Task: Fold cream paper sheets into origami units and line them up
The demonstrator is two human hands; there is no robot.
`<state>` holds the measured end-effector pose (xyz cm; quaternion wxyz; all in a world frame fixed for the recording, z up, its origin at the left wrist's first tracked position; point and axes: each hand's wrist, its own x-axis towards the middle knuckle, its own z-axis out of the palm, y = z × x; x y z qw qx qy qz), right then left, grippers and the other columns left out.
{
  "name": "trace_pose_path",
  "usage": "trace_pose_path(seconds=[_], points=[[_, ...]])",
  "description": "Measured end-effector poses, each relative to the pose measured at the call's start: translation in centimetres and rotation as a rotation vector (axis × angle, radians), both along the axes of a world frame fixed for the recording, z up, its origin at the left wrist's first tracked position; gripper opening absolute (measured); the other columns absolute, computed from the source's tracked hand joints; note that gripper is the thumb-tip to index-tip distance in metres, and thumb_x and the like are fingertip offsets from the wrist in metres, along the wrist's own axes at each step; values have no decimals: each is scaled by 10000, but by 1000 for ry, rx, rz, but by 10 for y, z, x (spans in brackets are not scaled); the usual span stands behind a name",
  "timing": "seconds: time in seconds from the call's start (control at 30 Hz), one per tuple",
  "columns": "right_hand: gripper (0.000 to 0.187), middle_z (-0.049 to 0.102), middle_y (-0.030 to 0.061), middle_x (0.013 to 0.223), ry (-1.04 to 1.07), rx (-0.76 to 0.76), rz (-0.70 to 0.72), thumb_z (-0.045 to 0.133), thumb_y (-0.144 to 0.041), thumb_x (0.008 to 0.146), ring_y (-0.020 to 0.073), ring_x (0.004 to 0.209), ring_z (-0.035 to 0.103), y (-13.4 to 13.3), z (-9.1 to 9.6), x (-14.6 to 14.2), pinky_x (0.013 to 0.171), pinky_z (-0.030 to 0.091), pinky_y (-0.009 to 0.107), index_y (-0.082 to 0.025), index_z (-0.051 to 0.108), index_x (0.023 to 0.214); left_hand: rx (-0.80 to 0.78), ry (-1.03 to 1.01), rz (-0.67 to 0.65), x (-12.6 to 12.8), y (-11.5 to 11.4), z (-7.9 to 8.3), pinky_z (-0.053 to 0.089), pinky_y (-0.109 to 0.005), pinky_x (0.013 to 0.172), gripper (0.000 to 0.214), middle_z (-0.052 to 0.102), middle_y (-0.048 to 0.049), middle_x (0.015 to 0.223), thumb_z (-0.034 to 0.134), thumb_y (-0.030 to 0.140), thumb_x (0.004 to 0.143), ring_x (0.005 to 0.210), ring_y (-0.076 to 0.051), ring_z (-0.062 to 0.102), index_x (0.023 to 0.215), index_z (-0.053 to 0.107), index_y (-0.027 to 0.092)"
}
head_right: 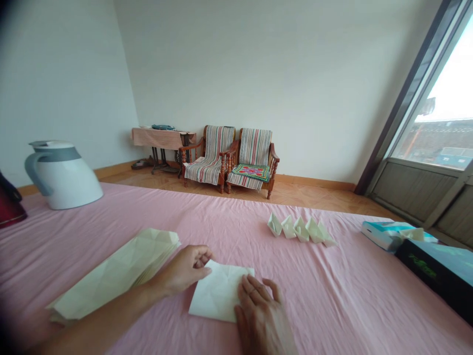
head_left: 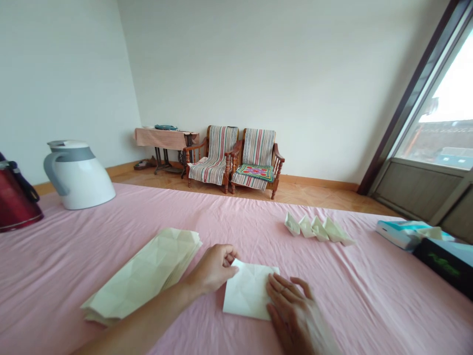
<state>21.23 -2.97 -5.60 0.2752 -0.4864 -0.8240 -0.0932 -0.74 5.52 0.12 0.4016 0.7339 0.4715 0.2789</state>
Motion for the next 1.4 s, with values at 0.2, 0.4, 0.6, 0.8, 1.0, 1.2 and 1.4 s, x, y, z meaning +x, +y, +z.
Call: trace_pose_path(seconds=[0.2, 0.4, 0.6, 0.8, 1.0, 1.2, 1.4], points=[[336, 683, 76, 1189, 105, 34, -15, 467, -163, 882, 234, 1117, 617, 2, -14, -7, 926, 438, 370, -207, 647, 1163, 41, 29, 14, 2, 3, 1, 377, -205, 535, 159, 549, 32, 601, 551, 120, 625, 575, -124, 510, 766, 625, 128], [341, 715, 87, 1112, 154, 148, -4, 418, -148, 878, 247, 1035, 656, 4, -11, -9, 844, 497, 363, -162, 678, 1098, 98, 98, 18, 0, 2, -4, 333, -195, 517, 160, 522, 43, 566, 509, 80, 600, 550, -114, 479, 695, 624, 138], [326, 706, 72, 1141, 7, 107, 41, 495, -148, 864, 245, 1038, 664, -1, 9, -2, 826, 538, 332, -162, 660, 1144, 150, 155, 0, 2, 0, -10, 317, -189, 508, 138, 521, 47, 552, 490, 55, 616, 535, -107, 479, 639, 584, 154], [326, 706, 76, 1138, 12, 103, 37, 490, -138, 861, 249, 1034, 667, 0, 8, -4, 815, 553, 345, -150, 664, 1136, 196, 200, 12, 0, -2, -8, 317, -181, 506, 135, 531, 52, 565, 498, 34, 640, 527, -99, 483, 623, 532, 163], [329, 707, 84, 1136, 9, 99, 38, 471, -138, 870, 256, 1023, 672, -1, 8, -4, 809, 558, 359, -140, 666, 1135, 277, 264, 64, 0, -4, -11, 297, -198, 525, 241, 521, 52, 589, 454, -51, 614, 545, -107, 486, 675, 540, 166], [319, 706, 81, 1138, 21, 97, 26, 482, -146, 870, 250, 1031, 668, 0, 6, -4, 821, 551, 344, -161, 666, 1130, 389, 316, 116, 0, -4, -12, 274, -238, 580, 261, 530, 18, 679, 439, -87, 611, 625, -134, 480, 642, 492, 167], [319, 710, 75, 1130, 22, 116, 36, 480, -138, 869, 243, 1030, 668, 0, 6, -4, 824, 546, 333, -155, 661, 1131, 374, 285, 81, -5, -6, -3, 323, -236, 630, 247, 579, -5, 740, 442, -53, 677, 706, -150, 534, 685, 566, 160]])
